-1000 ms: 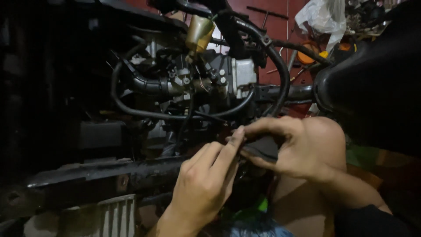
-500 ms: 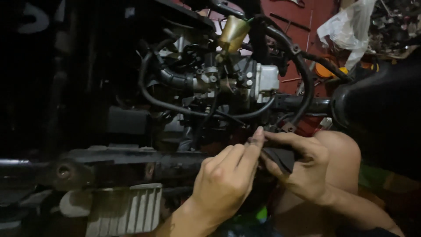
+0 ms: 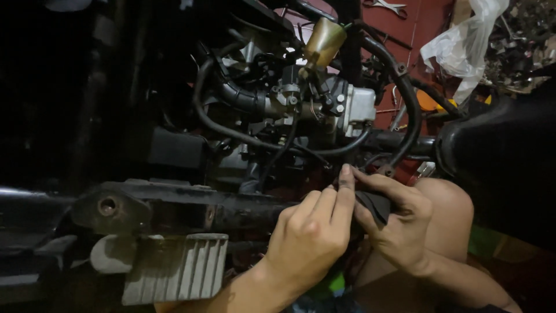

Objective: Inspecting and disconnecting electrical connectors on a motorcycle wiring harness

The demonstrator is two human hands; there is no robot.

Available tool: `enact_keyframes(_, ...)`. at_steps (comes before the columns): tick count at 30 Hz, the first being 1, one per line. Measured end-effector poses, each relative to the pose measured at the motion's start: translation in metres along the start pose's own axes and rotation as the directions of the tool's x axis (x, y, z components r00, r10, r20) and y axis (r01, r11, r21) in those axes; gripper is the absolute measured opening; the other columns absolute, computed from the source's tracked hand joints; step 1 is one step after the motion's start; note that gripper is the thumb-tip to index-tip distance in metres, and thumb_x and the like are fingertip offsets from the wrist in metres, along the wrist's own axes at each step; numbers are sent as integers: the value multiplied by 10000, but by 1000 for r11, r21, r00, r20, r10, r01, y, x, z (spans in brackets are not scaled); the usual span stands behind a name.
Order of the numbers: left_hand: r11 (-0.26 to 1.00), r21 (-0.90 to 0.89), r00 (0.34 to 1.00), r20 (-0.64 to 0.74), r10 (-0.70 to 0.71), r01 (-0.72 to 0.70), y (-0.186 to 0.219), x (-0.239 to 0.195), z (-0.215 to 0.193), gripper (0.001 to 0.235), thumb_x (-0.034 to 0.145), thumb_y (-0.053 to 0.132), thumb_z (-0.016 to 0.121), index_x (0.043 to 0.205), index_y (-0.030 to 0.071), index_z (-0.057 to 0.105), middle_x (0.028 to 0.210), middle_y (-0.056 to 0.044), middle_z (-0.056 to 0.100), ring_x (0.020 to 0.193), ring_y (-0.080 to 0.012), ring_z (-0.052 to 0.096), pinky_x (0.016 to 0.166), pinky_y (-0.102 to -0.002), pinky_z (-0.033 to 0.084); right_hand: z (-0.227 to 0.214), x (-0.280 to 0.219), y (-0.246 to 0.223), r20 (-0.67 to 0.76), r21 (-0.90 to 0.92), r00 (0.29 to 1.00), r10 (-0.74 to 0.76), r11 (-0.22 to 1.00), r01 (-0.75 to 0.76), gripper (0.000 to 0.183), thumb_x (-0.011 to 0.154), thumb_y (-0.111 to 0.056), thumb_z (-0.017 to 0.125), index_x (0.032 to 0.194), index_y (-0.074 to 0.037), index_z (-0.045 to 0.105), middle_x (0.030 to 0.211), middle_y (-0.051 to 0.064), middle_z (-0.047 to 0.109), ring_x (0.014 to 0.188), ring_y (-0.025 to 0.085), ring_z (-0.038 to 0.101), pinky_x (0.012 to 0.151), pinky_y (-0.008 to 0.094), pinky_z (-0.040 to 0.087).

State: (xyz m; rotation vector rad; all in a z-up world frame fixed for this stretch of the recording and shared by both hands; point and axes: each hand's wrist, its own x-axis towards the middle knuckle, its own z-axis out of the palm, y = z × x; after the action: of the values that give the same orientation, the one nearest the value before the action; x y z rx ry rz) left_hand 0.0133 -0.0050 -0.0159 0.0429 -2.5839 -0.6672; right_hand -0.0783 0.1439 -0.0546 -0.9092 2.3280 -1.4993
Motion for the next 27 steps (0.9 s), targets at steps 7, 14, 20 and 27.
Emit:
enact_keyframes(7,994,108,1000,6,7,-7,7,-2,3,427,866,-39,643,1262,-197,637,813,-89,554,595,-132,446,434,-242,386,-1,-2,-2,18,52,1000,6,999,-7,434,793,-77,738,1185,101,684,1118,168,767,892,188,726,830,260,574)
enact_keyframes(14,986,-150,995,64,-71,80,5,-6,2,558,852,-48,591,1379,-211,511,834,-151,585,601,-218,525,500,-334,472,-8,7,-6,92,96,994,56,993,-65,471,720,46,738,1188,34,686,1027,107,773,878,145,736,853,236,595)
enact_keyframes(20,975,-168,989,57,-136,144,9,2,-2,399,861,-34,652,1259,-62,639,818,-111,582,593,-241,576,498,-365,473,-14,4,6,134,276,990,44,958,-79,338,702,77,772,911,-39,534,1051,136,763,1012,238,791,881,280,602)
enact_keyframes(27,987,-121,994,43,-105,110,9,6,6,361,883,-22,631,1238,-86,632,903,-137,634,646,-254,589,569,-363,501,-23,14,14,224,308,974,5,948,-76,273,701,60,777,855,-27,570,1121,168,773,1013,232,770,895,292,597)
